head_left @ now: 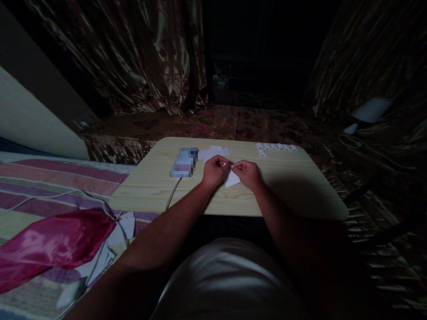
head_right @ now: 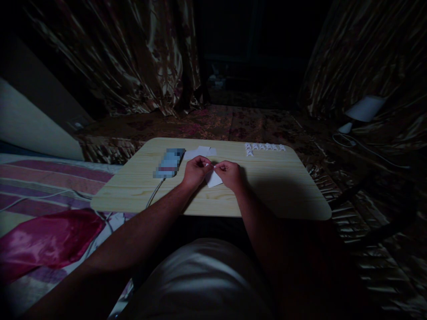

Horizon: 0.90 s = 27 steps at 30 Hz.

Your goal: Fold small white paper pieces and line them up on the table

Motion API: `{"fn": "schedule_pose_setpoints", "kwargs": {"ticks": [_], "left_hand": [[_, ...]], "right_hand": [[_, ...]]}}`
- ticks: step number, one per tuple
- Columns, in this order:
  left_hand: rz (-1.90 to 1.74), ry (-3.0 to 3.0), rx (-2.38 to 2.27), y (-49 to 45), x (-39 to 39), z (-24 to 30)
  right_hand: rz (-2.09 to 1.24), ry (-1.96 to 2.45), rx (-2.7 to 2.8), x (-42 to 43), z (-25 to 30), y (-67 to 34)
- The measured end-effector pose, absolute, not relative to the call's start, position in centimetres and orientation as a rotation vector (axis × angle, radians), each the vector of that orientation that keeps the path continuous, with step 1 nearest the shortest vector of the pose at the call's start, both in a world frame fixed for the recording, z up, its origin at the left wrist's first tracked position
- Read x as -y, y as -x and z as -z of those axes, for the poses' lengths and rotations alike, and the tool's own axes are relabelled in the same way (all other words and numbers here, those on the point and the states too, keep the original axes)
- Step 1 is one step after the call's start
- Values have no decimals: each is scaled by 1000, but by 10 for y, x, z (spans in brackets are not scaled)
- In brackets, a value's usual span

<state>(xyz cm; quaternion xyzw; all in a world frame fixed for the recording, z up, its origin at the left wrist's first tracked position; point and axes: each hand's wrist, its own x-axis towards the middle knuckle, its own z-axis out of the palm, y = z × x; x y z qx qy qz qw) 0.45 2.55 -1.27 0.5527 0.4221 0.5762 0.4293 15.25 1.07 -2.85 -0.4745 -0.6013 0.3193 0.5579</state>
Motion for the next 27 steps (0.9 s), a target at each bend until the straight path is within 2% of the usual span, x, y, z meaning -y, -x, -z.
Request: {"fn": "schedule_pose_setpoints", "kwargs": {"ticks": [12, 27], "left_hand": [[-1453, -1574, -1039, -4, -26, 17], [-1276, -1293, -998, -8, -23, 11]], "right_hand": [[-712, 1162, 1454, -9, 25, -153], [-791, 1142, 1398, -13, 26, -158]]}}
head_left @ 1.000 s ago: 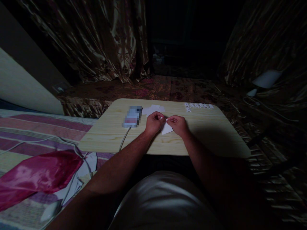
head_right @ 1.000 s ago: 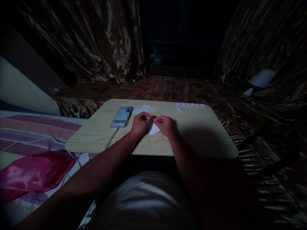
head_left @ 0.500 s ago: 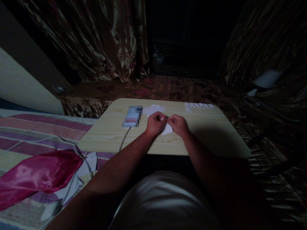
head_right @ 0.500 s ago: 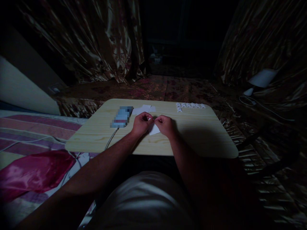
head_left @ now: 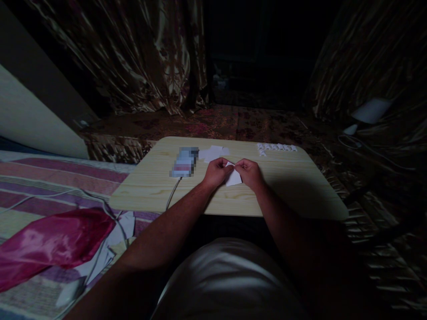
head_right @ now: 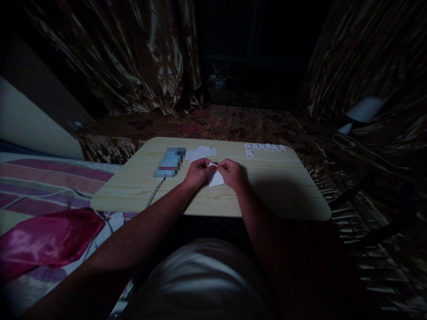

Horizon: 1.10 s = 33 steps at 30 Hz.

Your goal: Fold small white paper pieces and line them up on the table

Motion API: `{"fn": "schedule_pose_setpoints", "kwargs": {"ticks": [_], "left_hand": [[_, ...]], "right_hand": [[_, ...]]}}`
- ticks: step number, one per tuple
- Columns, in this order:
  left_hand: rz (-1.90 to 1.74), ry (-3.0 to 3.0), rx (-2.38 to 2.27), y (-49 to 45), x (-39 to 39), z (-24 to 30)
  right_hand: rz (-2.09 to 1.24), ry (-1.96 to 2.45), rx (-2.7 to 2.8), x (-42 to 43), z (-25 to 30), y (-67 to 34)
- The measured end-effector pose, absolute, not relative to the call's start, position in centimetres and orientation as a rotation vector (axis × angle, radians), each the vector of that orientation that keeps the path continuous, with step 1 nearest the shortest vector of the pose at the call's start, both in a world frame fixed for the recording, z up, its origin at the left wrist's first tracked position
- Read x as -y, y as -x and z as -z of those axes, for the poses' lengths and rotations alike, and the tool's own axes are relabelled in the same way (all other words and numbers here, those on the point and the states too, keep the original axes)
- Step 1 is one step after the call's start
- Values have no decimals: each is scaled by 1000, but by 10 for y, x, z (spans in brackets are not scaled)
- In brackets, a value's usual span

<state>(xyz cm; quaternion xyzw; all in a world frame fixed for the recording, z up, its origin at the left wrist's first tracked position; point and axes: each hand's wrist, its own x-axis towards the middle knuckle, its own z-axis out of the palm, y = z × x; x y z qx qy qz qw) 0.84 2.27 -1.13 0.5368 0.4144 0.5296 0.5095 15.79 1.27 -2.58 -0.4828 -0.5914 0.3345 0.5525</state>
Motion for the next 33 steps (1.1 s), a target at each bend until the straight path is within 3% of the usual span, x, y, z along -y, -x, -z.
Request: {"fn": "schedule_pose_setpoints", "kwargs": {"ticks": [33], "left_hand": [[-1255, -1374, -1017, -5, -26, 16]], "right_hand": [[-797, 1116, 1427, -12, 27, -156]]}}
